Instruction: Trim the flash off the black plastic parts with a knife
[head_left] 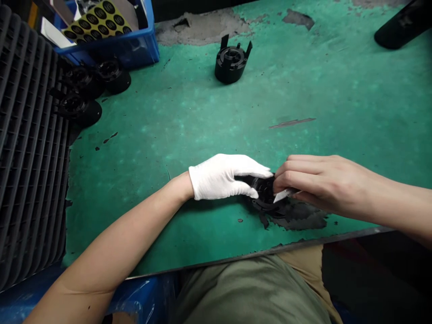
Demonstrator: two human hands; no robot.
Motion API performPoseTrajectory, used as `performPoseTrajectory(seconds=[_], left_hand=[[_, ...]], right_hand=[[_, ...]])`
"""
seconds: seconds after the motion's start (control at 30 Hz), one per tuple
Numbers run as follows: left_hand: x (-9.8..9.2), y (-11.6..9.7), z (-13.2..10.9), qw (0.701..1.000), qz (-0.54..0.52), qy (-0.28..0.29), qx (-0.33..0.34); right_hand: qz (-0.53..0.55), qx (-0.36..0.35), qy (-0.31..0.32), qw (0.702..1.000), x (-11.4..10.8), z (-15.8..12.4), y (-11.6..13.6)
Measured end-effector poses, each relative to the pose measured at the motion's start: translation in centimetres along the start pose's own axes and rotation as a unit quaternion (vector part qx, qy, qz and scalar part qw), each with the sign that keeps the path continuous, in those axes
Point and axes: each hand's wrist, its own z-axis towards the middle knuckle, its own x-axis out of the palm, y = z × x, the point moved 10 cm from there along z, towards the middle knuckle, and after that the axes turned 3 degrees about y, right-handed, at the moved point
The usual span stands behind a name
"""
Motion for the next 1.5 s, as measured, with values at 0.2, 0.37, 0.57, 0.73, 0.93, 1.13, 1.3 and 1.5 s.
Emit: performPoseTrajectory(seconds=[0.2,0.37,0.57,0.73,0.93,1.13,1.3,1.5], left_hand=[[0.0,0.0,0.0,1.000,0.001,0.004,-0.015],[0.0,0.0,-0.1,1.000,-0.011,0.004,-0.014],[0.2,0.2,-0.2,0.999,-0.026,0.007,-0.032],[0.4,0.7,-0.2,0.997,-0.028,0.015,-0.063],[0.4,1.0,-0.3,0.996,-0.029,0.018,-0.088],[0.4,0.9,-0.6,0.988,-0.043,0.001,-0.150],[0.5,0.6,-0.5,0.986,-0.039,-0.009,-0.162],[-0.6,1.7,-0.8,0.980,-0.013,-0.079,-0.181]], right_hand=[[-0.010,0.075,-0.113,0.991,-1.9,-3.1,0.6],[-0.029,0.096,-0.094,0.991,0.4,-4.3,0.8],[-0.020,0.081,-0.103,0.991,2.6,-3.6,-0.4],[0.012,0.081,-0.134,0.988,2.7,-3.8,-0.4],[0.063,0.085,-0.125,0.986,2.7,-2.7,-0.1],[0.038,0.180,-0.235,0.954,-0.5,-4.7,-1.1],[0.057,0.309,-0.243,0.918,0.2,-7.8,-3.5],[0.002,0.246,-0.253,0.936,1.8,-8.3,-2.2]])
